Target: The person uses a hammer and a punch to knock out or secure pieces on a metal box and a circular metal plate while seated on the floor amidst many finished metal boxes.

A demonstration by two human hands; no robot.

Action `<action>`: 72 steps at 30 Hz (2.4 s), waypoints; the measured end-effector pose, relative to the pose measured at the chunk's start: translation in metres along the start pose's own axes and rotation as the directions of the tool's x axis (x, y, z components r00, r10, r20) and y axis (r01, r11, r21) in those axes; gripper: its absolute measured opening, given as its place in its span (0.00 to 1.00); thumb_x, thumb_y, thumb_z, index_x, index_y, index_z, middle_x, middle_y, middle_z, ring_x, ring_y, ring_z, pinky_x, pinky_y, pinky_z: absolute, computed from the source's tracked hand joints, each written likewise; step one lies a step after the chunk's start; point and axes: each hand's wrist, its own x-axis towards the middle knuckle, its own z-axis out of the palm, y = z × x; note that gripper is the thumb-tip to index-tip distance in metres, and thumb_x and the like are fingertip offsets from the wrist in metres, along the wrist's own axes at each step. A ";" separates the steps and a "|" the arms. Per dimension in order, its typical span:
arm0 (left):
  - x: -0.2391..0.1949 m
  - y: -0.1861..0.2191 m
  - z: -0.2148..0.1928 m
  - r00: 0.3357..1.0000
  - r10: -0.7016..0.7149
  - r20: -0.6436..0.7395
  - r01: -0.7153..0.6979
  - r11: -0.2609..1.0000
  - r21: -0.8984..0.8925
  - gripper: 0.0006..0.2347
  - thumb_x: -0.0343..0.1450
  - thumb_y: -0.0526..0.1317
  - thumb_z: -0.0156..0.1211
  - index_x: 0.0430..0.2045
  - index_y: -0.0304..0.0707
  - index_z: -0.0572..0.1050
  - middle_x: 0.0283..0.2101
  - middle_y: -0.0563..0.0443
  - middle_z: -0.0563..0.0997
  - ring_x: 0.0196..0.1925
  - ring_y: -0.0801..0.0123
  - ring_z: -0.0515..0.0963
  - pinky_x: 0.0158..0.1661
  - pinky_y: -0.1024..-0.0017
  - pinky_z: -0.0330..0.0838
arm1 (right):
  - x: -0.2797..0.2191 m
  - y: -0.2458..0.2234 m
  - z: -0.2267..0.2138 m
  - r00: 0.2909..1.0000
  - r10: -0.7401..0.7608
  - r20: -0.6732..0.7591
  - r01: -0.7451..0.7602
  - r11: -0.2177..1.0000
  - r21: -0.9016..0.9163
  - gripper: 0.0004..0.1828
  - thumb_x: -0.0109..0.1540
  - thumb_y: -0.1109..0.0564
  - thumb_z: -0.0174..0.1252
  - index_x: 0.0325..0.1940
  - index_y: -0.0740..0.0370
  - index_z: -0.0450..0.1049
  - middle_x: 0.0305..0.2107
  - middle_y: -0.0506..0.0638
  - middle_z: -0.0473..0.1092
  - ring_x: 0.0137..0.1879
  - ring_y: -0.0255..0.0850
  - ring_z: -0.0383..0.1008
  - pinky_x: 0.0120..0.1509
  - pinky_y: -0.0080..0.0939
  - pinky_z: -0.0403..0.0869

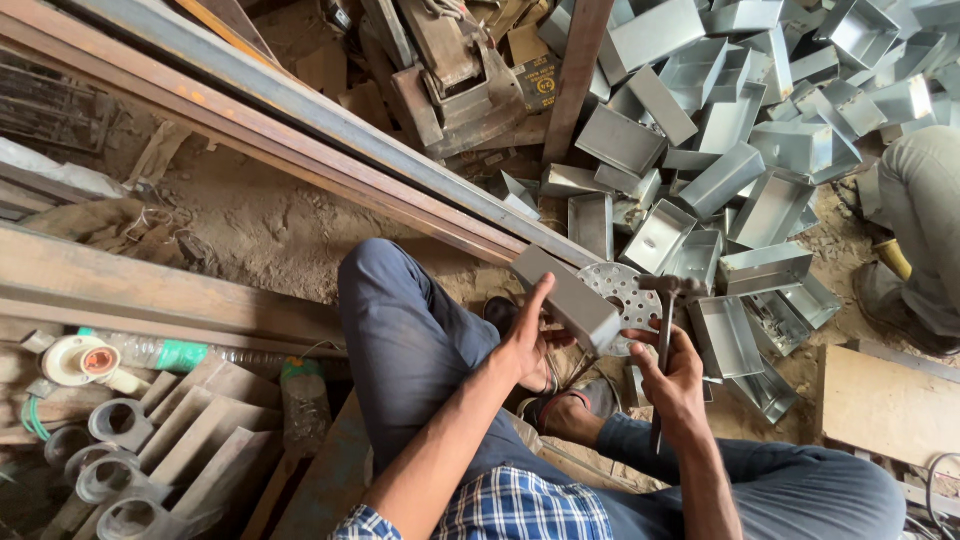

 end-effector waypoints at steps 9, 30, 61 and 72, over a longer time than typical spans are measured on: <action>0.012 -0.005 -0.007 0.998 -0.062 0.024 0.062 0.998 -0.022 0.40 0.65 0.72 0.60 0.50 0.29 0.70 0.40 0.39 0.76 0.33 0.59 0.81 0.31 0.64 0.83 | 0.003 0.003 0.006 0.988 -0.148 -0.046 0.133 0.964 -0.228 0.34 0.57 0.57 0.68 0.64 0.66 0.64 0.48 0.53 0.76 0.44 0.37 0.79 0.48 0.38 0.80; -0.017 0.010 0.004 0.987 -0.130 0.096 0.116 0.983 0.140 0.51 0.56 0.81 0.46 0.63 0.35 0.66 0.45 0.33 0.77 0.41 0.54 0.83 0.37 0.57 0.82 | -0.008 -0.007 0.006 0.982 -0.147 0.122 0.154 0.987 -0.046 0.32 0.58 0.61 0.67 0.66 0.65 0.67 0.38 0.50 0.77 0.44 0.33 0.76 0.49 0.35 0.76; 0.047 0.012 -0.012 0.994 0.072 -0.086 -0.024 0.886 0.463 0.30 0.61 0.41 0.56 0.60 0.34 0.59 0.51 0.32 0.74 0.52 0.47 0.76 0.41 0.53 0.77 | -0.010 -0.011 0.005 0.881 -0.428 0.200 0.469 0.841 -0.270 0.13 0.70 0.58 0.55 0.59 0.65 0.74 0.39 0.50 0.76 0.37 0.30 0.69 0.41 0.32 0.71; 0.104 0.026 0.001 0.894 0.439 0.088 -0.128 0.062 0.990 0.16 0.70 0.37 0.50 0.51 0.27 0.67 0.51 0.24 0.78 0.54 0.34 0.78 0.53 0.48 0.74 | -0.038 -0.051 0.025 0.901 -0.433 0.016 0.378 0.767 -0.518 0.11 0.70 0.55 0.51 0.51 0.66 0.70 0.15 0.52 0.69 0.18 0.37 0.68 0.22 0.42 0.62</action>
